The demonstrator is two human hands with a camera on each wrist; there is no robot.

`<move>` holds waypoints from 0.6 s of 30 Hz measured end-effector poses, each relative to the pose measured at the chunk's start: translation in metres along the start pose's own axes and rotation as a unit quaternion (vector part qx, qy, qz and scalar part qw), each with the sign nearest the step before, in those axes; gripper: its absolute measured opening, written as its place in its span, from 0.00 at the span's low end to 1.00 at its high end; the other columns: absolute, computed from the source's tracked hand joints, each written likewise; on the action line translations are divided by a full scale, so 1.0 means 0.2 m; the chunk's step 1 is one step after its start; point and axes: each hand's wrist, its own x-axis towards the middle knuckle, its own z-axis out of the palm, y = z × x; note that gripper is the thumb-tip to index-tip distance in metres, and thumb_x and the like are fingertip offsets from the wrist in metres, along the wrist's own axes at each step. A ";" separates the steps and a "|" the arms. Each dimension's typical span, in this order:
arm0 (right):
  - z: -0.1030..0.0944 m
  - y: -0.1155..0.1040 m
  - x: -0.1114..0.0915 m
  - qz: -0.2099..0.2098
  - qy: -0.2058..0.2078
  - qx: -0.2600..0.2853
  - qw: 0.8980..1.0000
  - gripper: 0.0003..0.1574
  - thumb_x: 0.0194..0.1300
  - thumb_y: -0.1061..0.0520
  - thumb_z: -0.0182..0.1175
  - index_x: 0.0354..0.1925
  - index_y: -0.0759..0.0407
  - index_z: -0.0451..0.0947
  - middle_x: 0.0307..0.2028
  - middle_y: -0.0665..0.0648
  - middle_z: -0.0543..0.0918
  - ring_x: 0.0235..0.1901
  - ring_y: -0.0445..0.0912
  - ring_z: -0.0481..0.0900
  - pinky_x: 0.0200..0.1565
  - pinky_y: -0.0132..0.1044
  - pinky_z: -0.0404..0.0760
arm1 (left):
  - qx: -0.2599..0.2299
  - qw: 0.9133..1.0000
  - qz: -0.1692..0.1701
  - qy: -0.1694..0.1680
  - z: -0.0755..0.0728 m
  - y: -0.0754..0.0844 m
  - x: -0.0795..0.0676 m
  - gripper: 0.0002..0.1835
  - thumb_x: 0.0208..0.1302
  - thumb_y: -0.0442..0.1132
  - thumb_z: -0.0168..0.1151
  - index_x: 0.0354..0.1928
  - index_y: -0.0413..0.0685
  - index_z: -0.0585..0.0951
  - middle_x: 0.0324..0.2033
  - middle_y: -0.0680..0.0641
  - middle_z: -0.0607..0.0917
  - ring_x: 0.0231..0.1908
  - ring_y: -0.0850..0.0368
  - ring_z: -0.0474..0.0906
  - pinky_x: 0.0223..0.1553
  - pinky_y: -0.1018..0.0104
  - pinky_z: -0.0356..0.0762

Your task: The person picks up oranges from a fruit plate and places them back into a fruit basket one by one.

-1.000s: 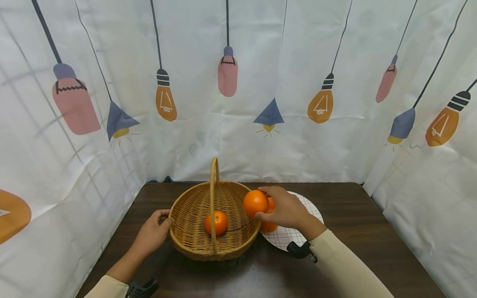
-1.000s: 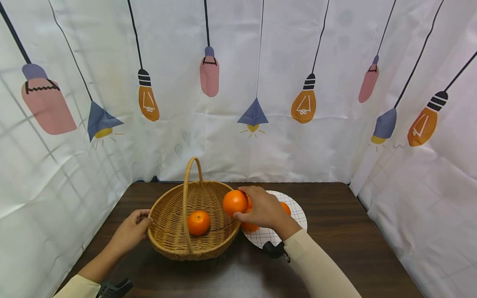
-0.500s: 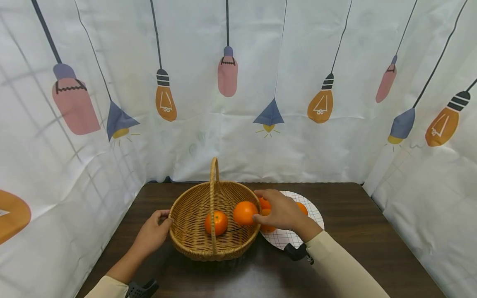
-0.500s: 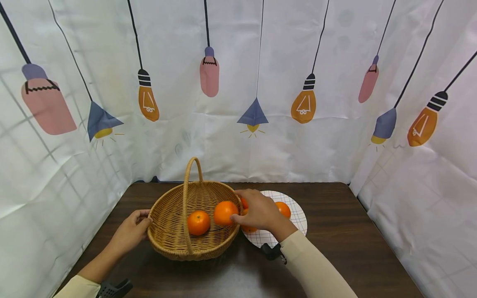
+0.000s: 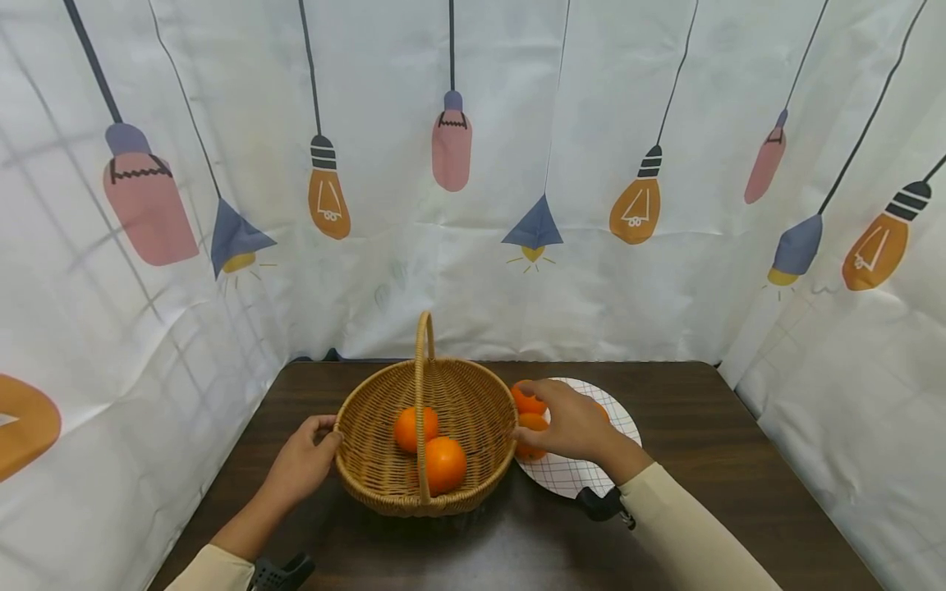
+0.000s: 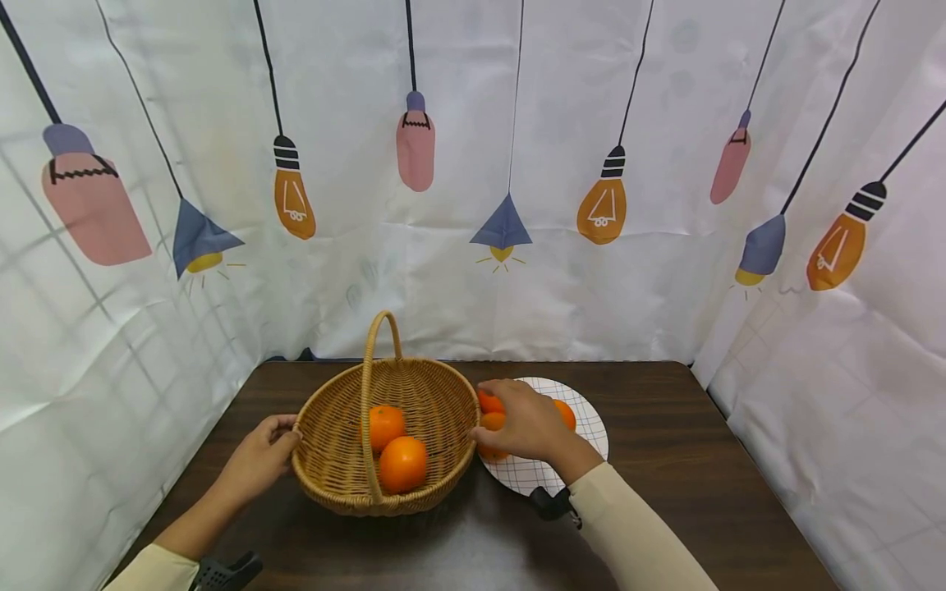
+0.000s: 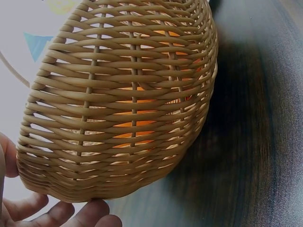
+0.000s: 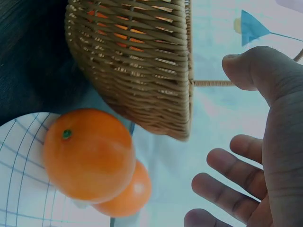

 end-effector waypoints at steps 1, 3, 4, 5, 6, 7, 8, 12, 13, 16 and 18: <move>0.00 0.00 -0.01 0.003 0.000 -0.001 1.000 0.45 0.59 0.34 0.71 0.70 0.49 0.74 0.64 0.50 0.78 0.61 0.51 0.76 0.50 0.53 0.80 | 0.001 1.000 0.001 0.000 0.00 0.00 0.00 0.28 0.79 0.46 0.48 0.70 0.32 0.65 0.59 0.31 0.75 0.51 0.43 0.78 0.43 0.54 0.78; -0.01 0.01 -0.02 0.012 0.000 -0.006 1.000 0.45 0.59 0.34 0.71 0.70 0.49 0.74 0.65 0.51 0.77 0.61 0.52 0.76 0.50 0.54 0.81 | 0.004 1.000 0.002 0.000 0.00 0.00 0.00 0.28 0.79 0.46 0.48 0.70 0.31 0.65 0.59 0.31 0.75 0.51 0.43 0.78 0.43 0.53 0.78; -0.01 0.02 -0.03 0.015 0.000 -0.009 1.000 0.45 0.60 0.34 0.70 0.70 0.49 0.74 0.65 0.52 0.77 0.61 0.52 0.76 0.50 0.54 0.81 | 0.005 1.000 0.003 0.000 0.00 0.00 0.00 0.28 0.79 0.46 0.48 0.70 0.32 0.65 0.59 0.31 0.75 0.51 0.43 0.78 0.44 0.53 0.78; -0.01 0.03 -0.04 0.017 0.000 -0.012 1.000 0.45 0.60 0.34 0.70 0.70 0.49 0.74 0.65 0.52 0.77 0.62 0.53 0.76 0.51 0.55 0.80 | 0.006 1.000 0.004 0.001 0.00 0.00 0.00 0.28 0.79 0.46 0.48 0.70 0.31 0.65 0.59 0.31 0.75 0.51 0.43 0.78 0.44 0.53 0.78; 0.00 0.04 -0.04 0.020 0.000 -0.014 1.000 0.45 0.60 0.33 0.70 0.70 0.50 0.74 0.65 0.52 0.77 0.62 0.53 0.76 0.52 0.55 0.80 | 0.007 1.000 0.004 0.002 0.00 0.00 0.00 0.28 0.79 0.46 0.48 0.70 0.32 0.66 0.59 0.31 0.75 0.51 0.43 0.78 0.44 0.53 0.78; 0.00 0.05 -0.05 0.024 0.001 -0.015 1.000 0.46 0.60 0.33 0.71 0.69 0.51 0.74 0.65 0.53 0.77 0.62 0.53 0.76 0.52 0.55 0.80 | 0.007 1.000 0.004 0.002 0.00 0.00 0.00 0.27 0.79 0.45 0.48 0.70 0.32 0.66 0.59 0.32 0.75 0.51 0.43 0.78 0.45 0.53 0.78; 0.00 0.06 -0.06 0.027 0.001 -0.015 1.000 0.46 0.60 0.33 0.71 0.69 0.51 0.74 0.65 0.53 0.78 0.61 0.52 0.76 0.53 0.55 0.80 | 0.008 1.000 0.003 0.002 0.00 0.00 0.00 0.27 0.79 0.45 0.48 0.70 0.32 0.66 0.59 0.32 0.75 0.51 0.43 0.77 0.45 0.53 0.77; 0.01 0.09 -0.08 0.038 0.004 -0.020 0.999 0.46 0.59 0.32 0.70 0.69 0.51 0.74 0.62 0.52 0.79 0.56 0.51 0.79 0.49 0.54 0.81 | 0.003 1.000 0.003 0.001 0.00 0.00 0.00 0.27 0.79 0.45 0.48 0.70 0.32 0.66 0.59 0.32 0.75 0.51 0.43 0.78 0.45 0.53 0.77; 0.01 0.10 -0.08 0.040 0.005 -0.021 0.999 0.47 0.59 0.32 0.70 0.69 0.51 0.75 0.62 0.52 0.79 0.55 0.51 0.80 0.47 0.53 0.82 | 0.001 1.000 0.003 0.001 0.00 0.01 -0.01 0.27 0.79 0.45 0.48 0.70 0.32 0.65 0.59 0.32 0.75 0.51 0.43 0.78 0.44 0.54 0.78; 0.01 0.13 -0.10 0.048 0.004 -0.023 0.999 0.47 0.58 0.32 0.71 0.68 0.52 0.75 0.61 0.52 0.80 0.51 0.51 0.82 0.43 0.51 0.82 | -0.005 1.000 0.001 -0.001 0.00 0.01 -0.01 0.27 0.80 0.45 0.48 0.70 0.32 0.65 0.59 0.31 0.75 0.51 0.43 0.78 0.43 0.55 0.78; 0.01 0.15 -0.11 0.051 0.003 -0.022 0.998 0.47 0.58 0.33 0.72 0.68 0.54 0.76 0.61 0.52 0.80 0.52 0.51 0.81 0.45 0.52 0.82 | -0.004 1.000 0.000 -0.001 0.00 0.01 -0.01 0.27 0.80 0.45 0.48 0.70 0.32 0.65 0.59 0.32 0.75 0.51 0.43 0.78 0.43 0.55 0.78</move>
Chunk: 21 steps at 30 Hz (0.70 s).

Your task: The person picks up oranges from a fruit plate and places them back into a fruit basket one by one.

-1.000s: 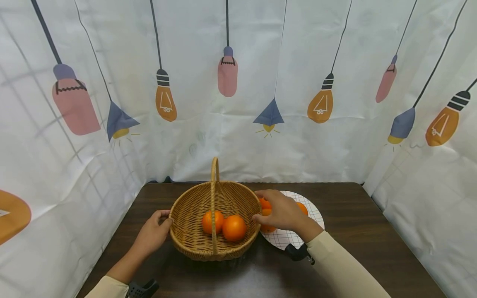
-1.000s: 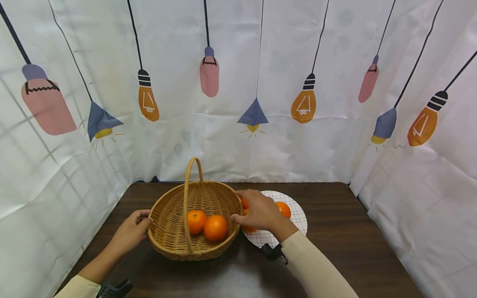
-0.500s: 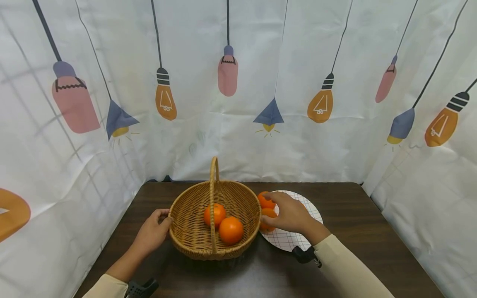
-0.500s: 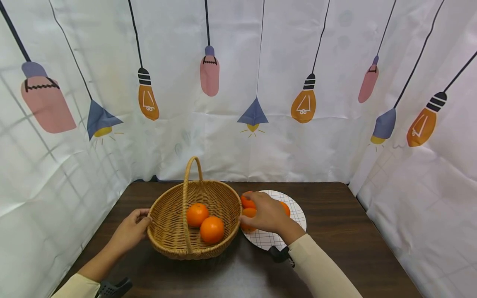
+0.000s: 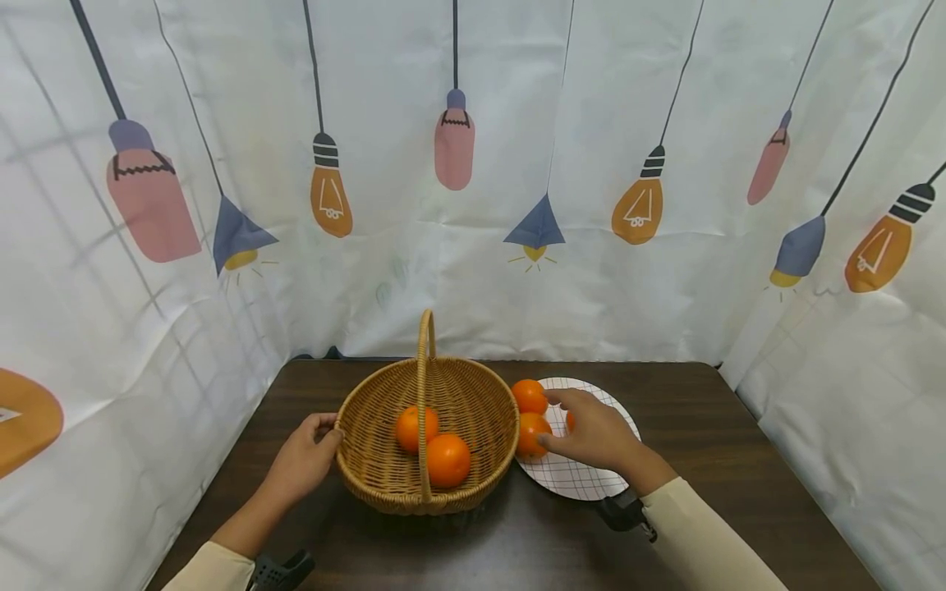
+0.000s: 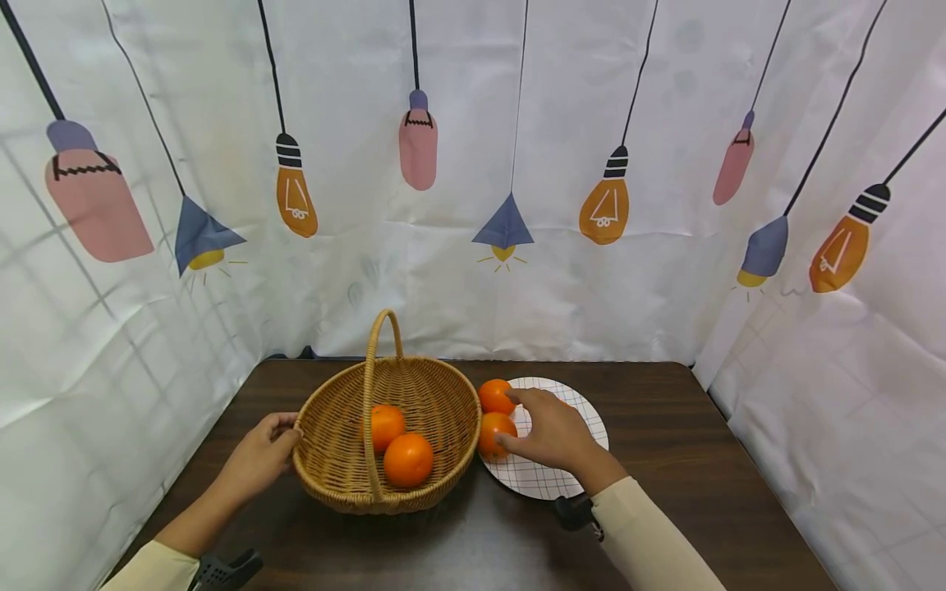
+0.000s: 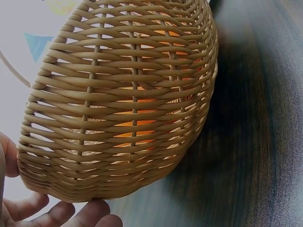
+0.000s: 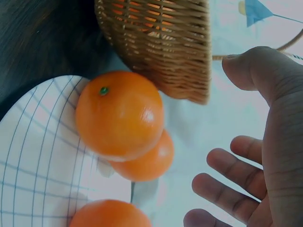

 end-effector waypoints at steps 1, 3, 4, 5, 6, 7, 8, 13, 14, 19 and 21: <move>0.00 0.01 -0.01 0.002 0.000 0.003 1.000 0.47 0.58 0.33 0.72 0.68 0.55 0.76 0.62 0.53 0.80 0.54 0.52 0.81 0.48 0.53 0.82 | 0.003 1.000 0.000 0.001 0.00 0.00 0.00 0.27 0.80 0.45 0.48 0.70 0.32 0.65 0.59 0.32 0.75 0.51 0.43 0.78 0.43 0.55 0.78; 0.00 0.03 -0.02 0.003 0.000 0.003 1.000 0.47 0.58 0.35 0.72 0.68 0.55 0.75 0.62 0.53 0.80 0.56 0.52 0.80 0.50 0.54 0.81 | 0.006 1.000 0.002 0.002 0.00 0.00 0.00 0.27 0.79 0.45 0.48 0.70 0.32 0.65 0.59 0.32 0.75 0.51 0.43 0.78 0.43 0.55 0.77; -0.01 0.04 -0.02 0.005 0.000 0.004 1.000 0.47 0.59 0.35 0.72 0.69 0.56 0.75 0.62 0.53 0.80 0.57 0.52 0.80 0.52 0.54 0.81 | 0.007 1.000 0.003 0.002 0.00 0.00 0.00 0.27 0.79 0.45 0.48 0.70 0.32 0.65 0.59 0.32 0.75 0.51 0.43 0.78 0.43 0.55 0.77; -0.01 0.05 -0.03 0.004 0.001 0.004 1.000 0.47 0.59 0.35 0.73 0.68 0.56 0.75 0.62 0.53 0.80 0.59 0.53 0.78 0.54 0.55 0.80 | 0.009 1.000 0.003 0.002 0.00 0.00 0.00 0.28 0.79 0.45 0.48 0.70 0.32 0.65 0.59 0.31 0.75 0.51 0.43 0.78 0.44 0.54 0.77; -0.01 0.06 -0.03 0.005 0.001 0.003 1.000 0.47 0.59 0.35 0.73 0.69 0.56 0.74 0.62 0.54 0.80 0.59 0.53 0.78 0.54 0.55 0.80 | 0.009 1.000 0.003 0.001 0.00 0.00 0.00 0.28 0.79 0.45 0.47 0.70 0.32 0.65 0.59 0.31 0.75 0.51 0.43 0.78 0.44 0.54 0.77; -0.01 0.06 -0.04 0.007 0.001 0.005 1.000 0.47 0.59 0.36 0.73 0.69 0.56 0.74 0.62 0.54 0.80 0.59 0.53 0.78 0.54 0.55 0.80 | 0.009 1.000 0.001 0.001 0.00 0.00 0.00 0.28 0.79 0.45 0.47 0.70 0.32 0.65 0.59 0.32 0.75 0.51 0.43 0.78 0.44 0.54 0.77; -0.01 0.07 -0.04 0.008 0.001 0.003 1.000 0.47 0.59 0.35 0.72 0.69 0.56 0.74 0.62 0.54 0.79 0.59 0.53 0.79 0.54 0.55 0.80 | 0.009 1.000 0.001 0.001 0.00 0.00 0.00 0.28 0.79 0.45 0.47 0.70 0.32 0.65 0.59 0.32 0.75 0.51 0.43 0.78 0.44 0.53 0.77; -0.02 0.12 -0.06 0.025 -0.004 -0.001 1.000 0.48 0.60 0.33 0.71 0.69 0.56 0.73 0.64 0.55 0.78 0.60 0.55 0.78 0.53 0.58 0.79 | 0.011 1.000 -0.003 0.002 -0.01 0.01 0.00 0.28 0.79 0.46 0.47 0.70 0.32 0.65 0.60 0.32 0.75 0.51 0.43 0.78 0.44 0.53 0.77; -0.03 0.13 -0.06 0.028 -0.004 -0.002 1.000 0.48 0.60 0.32 0.71 0.69 0.56 0.73 0.65 0.56 0.78 0.60 0.56 0.78 0.53 0.59 0.79 | 0.011 1.000 -0.004 0.001 -0.01 0.01 0.00 0.28 0.79 0.46 0.47 0.70 0.33 0.65 0.60 0.32 0.75 0.52 0.43 0.78 0.44 0.53 0.77; -0.04 0.17 -0.09 0.051 -0.003 -0.006 0.999 0.49 0.59 0.30 0.70 0.69 0.56 0.74 0.66 0.58 0.76 0.59 0.57 0.78 0.52 0.60 0.80 | 0.005 1.000 -0.005 0.001 0.00 0.01 0.00 0.27 0.79 0.46 0.48 0.70 0.33 0.65 0.60 0.32 0.75 0.51 0.43 0.78 0.43 0.55 0.77; -0.04 0.19 -0.10 0.057 0.001 -0.008 0.998 0.50 0.59 0.29 0.69 0.68 0.56 0.74 0.65 0.59 0.76 0.58 0.57 0.78 0.51 0.59 0.80 | 0.003 1.000 -0.004 0.001 0.00 0.01 0.00 0.27 0.79 0.45 0.48 0.70 0.32 0.65 0.59 0.31 0.75 0.51 0.43 0.78 0.42 0.56 0.77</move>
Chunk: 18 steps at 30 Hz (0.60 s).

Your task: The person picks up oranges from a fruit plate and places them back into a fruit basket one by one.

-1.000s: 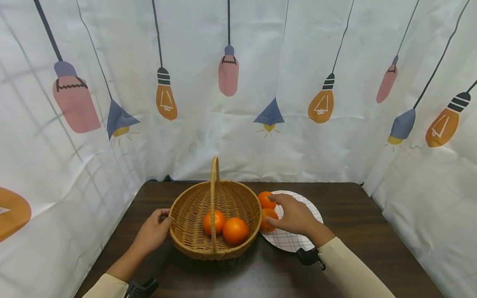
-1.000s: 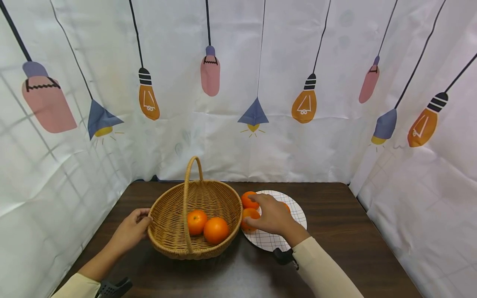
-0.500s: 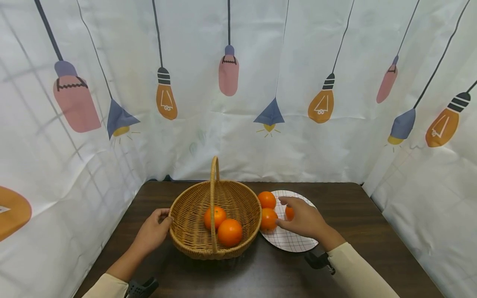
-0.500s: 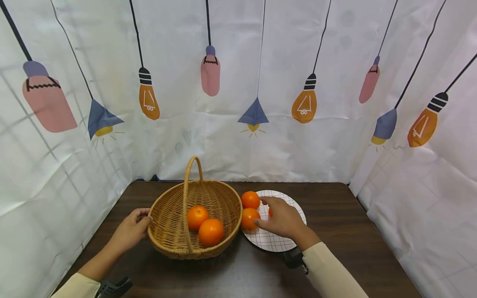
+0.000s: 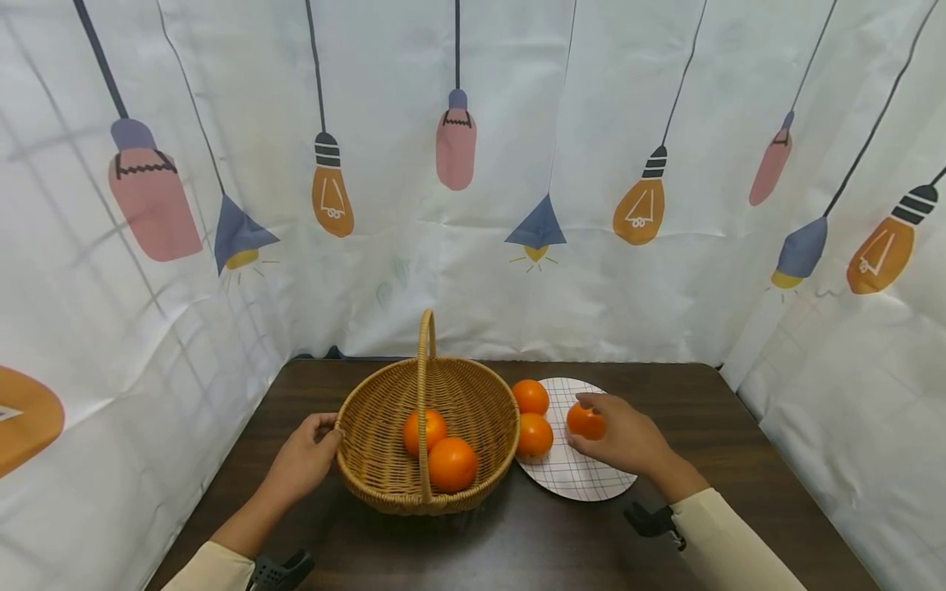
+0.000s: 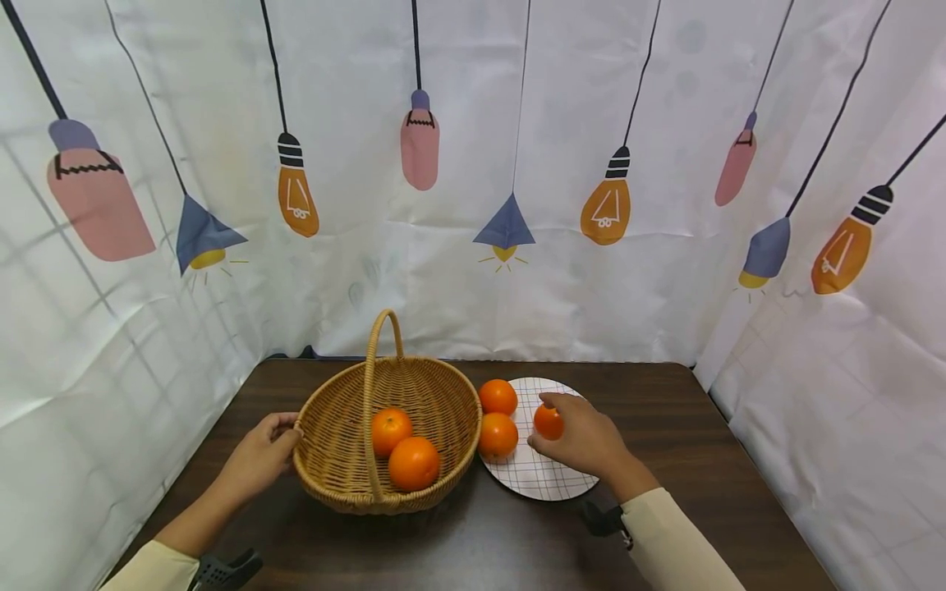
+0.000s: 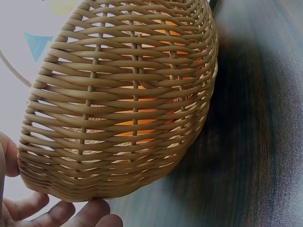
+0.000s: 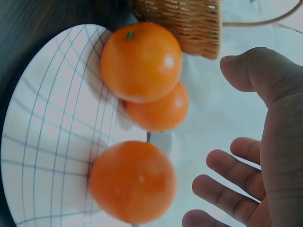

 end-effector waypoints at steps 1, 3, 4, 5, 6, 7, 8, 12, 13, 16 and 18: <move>0.00 0.01 0.00 0.002 0.002 0.001 1.000 0.50 0.59 0.29 0.69 0.68 0.57 0.74 0.65 0.60 0.77 0.57 0.57 0.79 0.51 0.59 0.80 | 0.000 1.000 0.000 0.001 0.00 0.00 0.00 0.27 0.80 0.45 0.48 0.70 0.32 0.66 0.59 0.31 0.75 0.51 0.43 0.78 0.42 0.56 0.77; 0.00 0.03 -0.01 0.003 0.007 0.003 1.000 0.50 0.59 0.28 0.69 0.67 0.57 0.75 0.64 0.61 0.77 0.56 0.57 0.79 0.50 0.59 0.81 | 0.000 1.000 0.000 0.001 0.00 0.00 0.00 0.27 0.80 0.45 0.48 0.70 0.33 0.66 0.59 0.32 0.75 0.51 0.43 0.78 0.43 0.56 0.77; 0.00 0.03 -0.02 0.003 0.010 0.003 1.000 0.50 0.58 0.28 0.70 0.67 0.57 0.75 0.63 0.61 0.77 0.55 0.57 0.79 0.50 0.59 0.80 | 0.000 1.000 0.001 0.002 0.00 0.00 0.00 0.27 0.80 0.45 0.48 0.70 0.32 0.66 0.59 0.32 0.75 0.51 0.43 0.78 0.42 0.56 0.77; 0.00 0.04 -0.02 0.002 0.012 0.004 1.000 0.50 0.58 0.28 0.70 0.67 0.58 0.75 0.63 0.61 0.77 0.55 0.57 0.79 0.50 0.60 0.80 | 0.000 1.000 0.002 0.002 0.00 0.00 0.00 0.27 0.80 0.45 0.48 0.70 0.32 0.66 0.59 0.32 0.75 0.51 0.43 0.78 0.43 0.56 0.77; 0.00 0.04 -0.02 0.001 0.015 0.007 1.000 0.50 0.58 0.29 0.70 0.67 0.58 0.75 0.63 0.61 0.78 0.56 0.58 0.79 0.50 0.61 0.80 | 0.001 1.000 0.002 0.002 0.00 0.00 0.00 0.27 0.80 0.46 0.48 0.70 0.32 0.66 0.59 0.32 0.75 0.51 0.43 0.78 0.43 0.56 0.77; -0.01 0.05 -0.03 0.000 0.016 0.009 1.000 0.50 0.59 0.29 0.70 0.66 0.59 0.75 0.63 0.61 0.78 0.56 0.58 0.79 0.51 0.62 0.79 | 0.002 1.000 0.003 0.003 0.00 0.00 0.00 0.27 0.80 0.46 0.48 0.70 0.32 0.66 0.59 0.31 0.75 0.51 0.43 0.78 0.43 0.55 0.77; -0.01 0.05 -0.03 0.000 0.018 0.010 1.000 0.50 0.58 0.29 0.70 0.66 0.59 0.75 0.63 0.61 0.78 0.57 0.58 0.78 0.51 0.62 0.79 | 0.002 1.000 0.005 0.003 0.00 0.00 0.00 0.27 0.80 0.46 0.47 0.70 0.32 0.66 0.59 0.31 0.75 0.51 0.43 0.78 0.43 0.55 0.77; -0.02 0.07 -0.05 0.005 0.020 0.006 1.000 0.49 0.59 0.31 0.71 0.66 0.60 0.75 0.63 0.61 0.78 0.59 0.60 0.77 0.53 0.64 0.78 | 0.003 1.000 0.004 0.002 0.00 -0.01 0.00 0.27 0.80 0.45 0.48 0.70 0.32 0.66 0.59 0.31 0.75 0.52 0.42 0.77 0.43 0.55 0.77; -0.02 0.08 -0.05 0.007 0.019 0.002 1.000 0.50 0.58 0.30 0.71 0.67 0.60 0.75 0.63 0.62 0.78 0.60 0.60 0.77 0.53 0.64 0.78 | 0.004 1.000 0.004 0.002 0.00 -0.01 0.00 0.27 0.79 0.45 0.48 0.70 0.32 0.66 0.59 0.31 0.75 0.51 0.42 0.77 0.43 0.55 0.77; -0.02 0.10 -0.05 0.016 0.012 -0.003 1.000 0.52 0.58 0.29 0.70 0.68 0.59 0.73 0.64 0.62 0.77 0.60 0.61 0.76 0.53 0.65 0.77 | 0.007 1.000 0.006 0.003 0.00 -0.02 0.00 0.27 0.79 0.45 0.48 0.70 0.32 0.66 0.59 0.31 0.75 0.52 0.42 0.77 0.44 0.54 0.77; -0.02 0.11 -0.05 0.021 0.009 -0.007 1.000 0.53 0.58 0.28 0.70 0.69 0.59 0.72 0.63 0.62 0.77 0.60 0.61 0.76 0.52 0.65 0.77 | 0.007 1.000 0.007 0.002 0.00 -0.02 0.01 0.28 0.79 0.46 0.48 0.70 0.31 0.66 0.59 0.31 0.75 0.51 0.42 0.77 0.44 0.53 0.77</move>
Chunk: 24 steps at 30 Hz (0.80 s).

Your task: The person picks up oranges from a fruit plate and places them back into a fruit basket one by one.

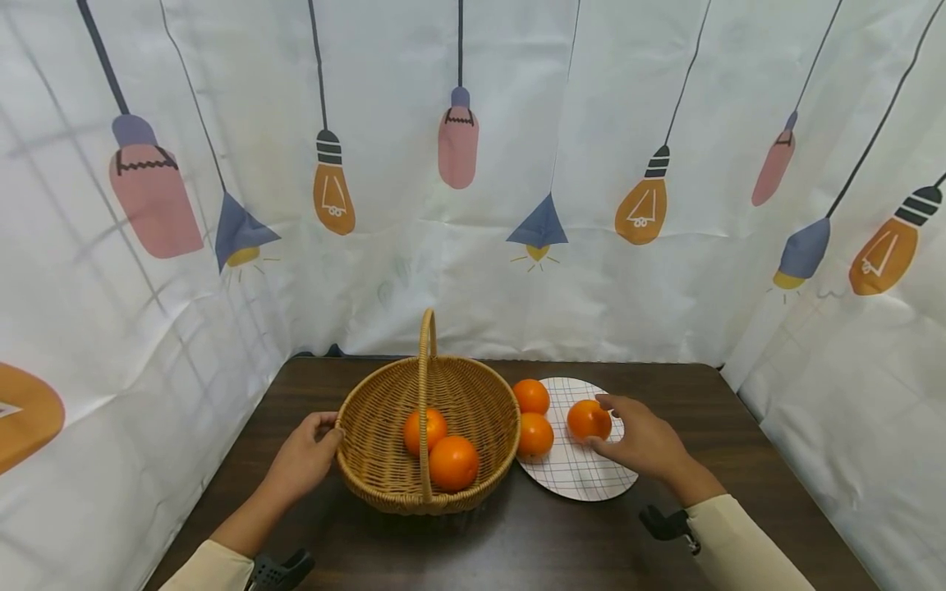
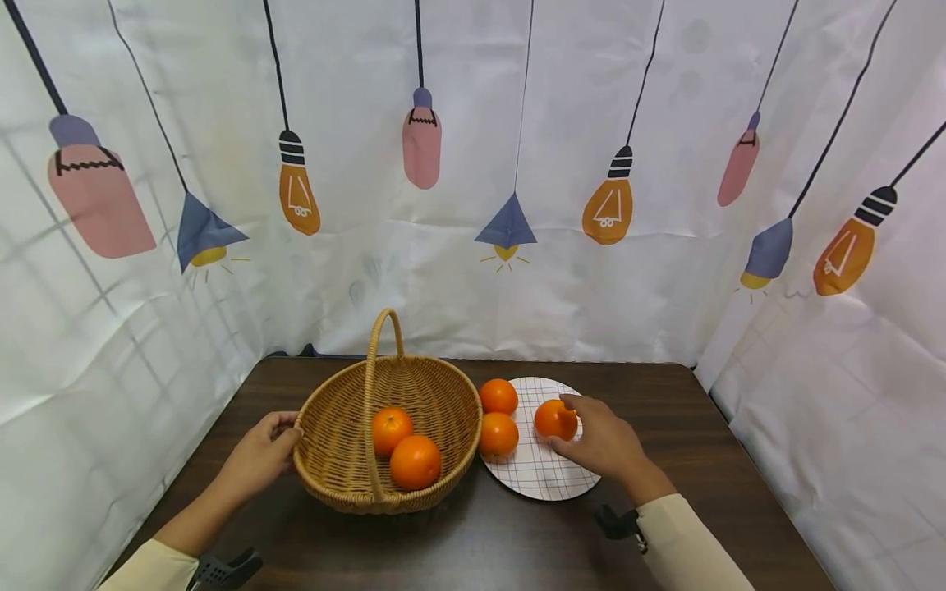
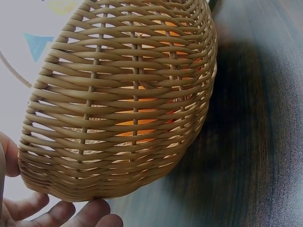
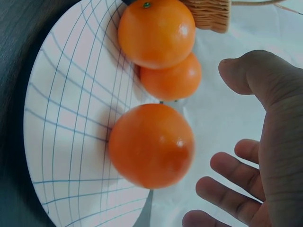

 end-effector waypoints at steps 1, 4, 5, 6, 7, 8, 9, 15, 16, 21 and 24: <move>0.00 0.01 0.00 0.003 -0.001 0.000 1.000 0.53 0.58 0.28 0.70 0.70 0.58 0.72 0.63 0.62 0.77 0.59 0.60 0.77 0.52 0.65 0.77 | 0.002 1.000 0.001 0.000 0.00 0.00 0.00 0.28 0.79 0.46 0.48 0.70 0.31 0.66 0.59 0.31 0.76 0.52 0.42 0.77 0.44 0.52 0.77; 0.00 0.02 0.00 0.007 -0.001 0.001 1.000 0.52 0.58 0.31 0.72 0.70 0.58 0.71 0.63 0.62 0.77 0.58 0.60 0.77 0.52 0.66 0.77 | -0.001 1.000 -0.001 -0.001 0.00 0.00 0.00 0.28 0.79 0.46 0.48 0.70 0.32 0.66 0.59 0.32 0.75 0.52 0.42 0.77 0.44 0.52 0.77; 0.01 0.03 0.01 0.008 -0.001 0.002 1.000 0.51 0.58 0.32 0.72 0.70 0.58 0.71 0.63 0.62 0.77 0.58 0.60 0.77 0.52 0.66 0.77 | -0.003 1.000 -0.001 -0.001 0.00 0.00 0.00 0.28 0.79 0.46 0.48 0.70 0.32 0.66 0.59 0.32 0.75 0.52 0.42 0.77 0.44 0.53 0.77; 0.01 0.03 0.01 0.008 -0.001 0.002 1.000 0.51 0.59 0.34 0.72 0.70 0.58 0.71 0.64 0.62 0.77 0.59 0.60 0.77 0.52 0.66 0.77 | -0.003 1.000 -0.002 -0.001 0.00 0.00 0.00 0.28 0.79 0.46 0.48 0.70 0.32 0.66 0.59 0.32 0.75 0.52 0.42 0.77 0.44 0.53 0.77; 0.01 0.04 0.01 0.008 -0.001 0.002 1.000 0.50 0.59 0.35 0.73 0.70 0.58 0.71 0.64 0.62 0.77 0.59 0.60 0.77 0.52 0.66 0.77 | -0.004 1.000 -0.003 -0.001 0.00 0.00 0.00 0.28 0.79 0.46 0.48 0.70 0.33 0.66 0.59 0.32 0.75 0.52 0.43 0.77 0.44 0.54 0.77; 0.01 0.04 0.01 0.009 -0.002 0.002 1.000 0.50 0.59 0.35 0.73 0.70 0.58 0.71 0.64 0.63 0.77 0.59 0.61 0.77 0.52 0.67 0.77 | -0.007 1.000 -0.004 -0.002 0.00 0.00 0.00 0.27 0.79 0.45 0.49 0.70 0.33 0.66 0.59 0.32 0.75 0.51 0.43 0.77 0.43 0.55 0.77; 0.01 0.04 0.01 0.010 -0.003 0.002 1.000 0.50 0.59 0.35 0.73 0.70 0.58 0.71 0.64 0.63 0.76 0.60 0.61 0.76 0.52 0.67 0.76 | -0.007 1.000 -0.004 -0.003 0.00 0.00 0.00 0.27 0.79 0.45 0.48 0.70 0.32 0.66 0.59 0.32 0.75 0.50 0.43 0.78 0.42 0.55 0.78; 0.02 0.05 0.01 0.020 -0.009 0.002 1.000 0.52 0.59 0.35 0.73 0.70 0.60 0.70 0.66 0.66 0.75 0.61 0.64 0.75 0.52 0.69 0.75 | -0.005 1.000 0.000 -0.002 0.00 0.00 0.01 0.28 0.79 0.45 0.48 0.70 0.32 0.66 0.59 0.32 0.75 0.51 0.43 0.78 0.43 0.54 0.78; 0.03 0.06 0.01 0.022 -0.010 0.001 1.000 0.52 0.59 0.35 0.73 0.71 0.60 0.70 0.66 0.66 0.74 0.61 0.64 0.75 0.53 0.69 0.75 | -0.003 1.000 0.000 -0.001 0.00 0.00 0.01 0.28 0.79 0.45 0.48 0.70 0.32 0.66 0.59 0.32 0.75 0.52 0.42 0.77 0.44 0.53 0.77; 0.04 0.07 0.02 0.025 -0.010 -0.001 1.000 0.52 0.59 0.36 0.73 0.71 0.61 0.69 0.66 0.67 0.74 0.61 0.64 0.75 0.53 0.69 0.75 | 0.002 1.000 -0.002 0.001 0.00 0.00 0.00 0.28 0.79 0.46 0.48 0.70 0.32 0.66 0.59 0.32 0.75 0.53 0.42 0.77 0.45 0.52 0.77; 0.05 0.08 0.03 0.026 -0.010 -0.001 1.000 0.52 0.58 0.36 0.73 0.71 0.61 0.70 0.66 0.67 0.74 0.61 0.64 0.75 0.53 0.69 0.75 | 0.000 1.000 -0.004 0.002 0.00 0.00 0.00 0.28 0.79 0.46 0.49 0.70 0.33 0.66 0.59 0.32 0.76 0.52 0.42 0.77 0.44 0.54 0.77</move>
